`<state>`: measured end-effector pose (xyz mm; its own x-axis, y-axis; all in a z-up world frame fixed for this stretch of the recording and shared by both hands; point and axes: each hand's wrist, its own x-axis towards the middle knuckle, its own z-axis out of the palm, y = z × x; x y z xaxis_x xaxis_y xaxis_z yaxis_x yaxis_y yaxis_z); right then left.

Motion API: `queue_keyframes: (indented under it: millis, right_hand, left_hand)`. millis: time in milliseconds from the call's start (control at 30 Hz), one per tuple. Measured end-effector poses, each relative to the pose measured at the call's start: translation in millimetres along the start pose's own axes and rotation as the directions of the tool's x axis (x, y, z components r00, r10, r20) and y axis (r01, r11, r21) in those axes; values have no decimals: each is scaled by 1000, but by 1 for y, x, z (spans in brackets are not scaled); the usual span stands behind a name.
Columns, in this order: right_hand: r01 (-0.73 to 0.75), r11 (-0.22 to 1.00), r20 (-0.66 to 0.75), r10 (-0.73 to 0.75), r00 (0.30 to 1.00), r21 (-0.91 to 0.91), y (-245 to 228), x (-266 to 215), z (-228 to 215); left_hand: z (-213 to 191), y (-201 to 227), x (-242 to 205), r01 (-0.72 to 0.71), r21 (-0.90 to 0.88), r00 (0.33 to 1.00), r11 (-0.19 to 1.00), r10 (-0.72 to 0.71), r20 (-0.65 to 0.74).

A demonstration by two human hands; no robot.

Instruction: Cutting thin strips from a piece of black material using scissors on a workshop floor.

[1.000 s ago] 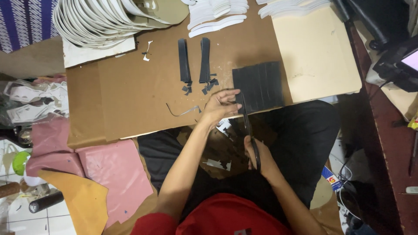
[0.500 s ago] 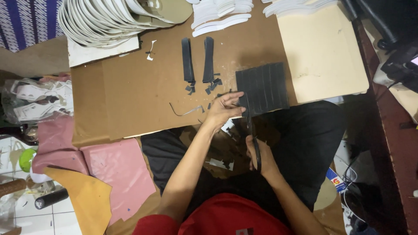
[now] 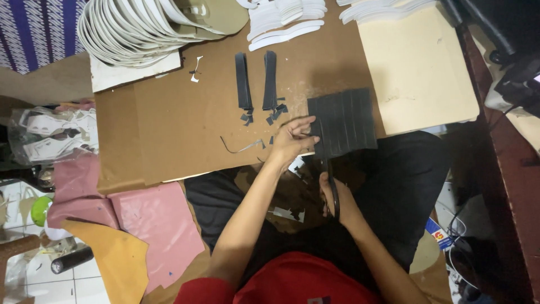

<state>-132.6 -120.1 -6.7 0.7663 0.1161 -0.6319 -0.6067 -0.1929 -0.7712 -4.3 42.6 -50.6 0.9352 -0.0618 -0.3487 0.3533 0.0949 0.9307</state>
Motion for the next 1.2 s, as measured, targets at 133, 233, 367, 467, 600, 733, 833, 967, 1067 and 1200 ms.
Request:
queue_keyframes:
  millis: [133,233,367,467,600,733,833,967,1067,1200]
  right_hand:
    - [-2,999,9,2,1000,-35,-2,10,1]
    - [-12,1000,-13,12,1000,3,2,12,2]
    - [20,1000,-48,-20,999,1,-7,6,2]
    - [38,999,-67,-39,997,-26,-14,1,2]
    - [-4,1000,-68,5,998,12,-24,-3,0]
    - [-14,1000,-49,14,999,-6,-37,-1,-1]
    - [-5,999,-24,4,1000,-37,-44,13,-6]
    - [23,1000,26,-22,999,-16,-40,36,-7]
    - [23,1000,26,-23,999,5,-47,39,-8]
    - [41,999,13,-42,999,16,-44,41,-6]
  left_hand:
    - [1,20,-10,-11,-21,1000,1000,11,-8]
    - [2,23,-11,-11,9,1000,1000,11,12]
    - [2,11,-4,21,-19,1000,1000,-21,-1]
    - [-1,12,-2,21,-15,1000,1000,-21,1]
    - [-3,31,3,-13,-18,1000,1000,13,10]
    - [-2,28,22,-38,-32,999,999,37,-21]
    - [-4,29,26,-59,-40,998,997,59,-6]
    - [-3,49,21,-42,-17,999,999,41,-11]
    - [-4,46,27,-20,4,1000,1000,20,-13]
    - [-4,51,24,3,30,1000,1000,-2,-15]
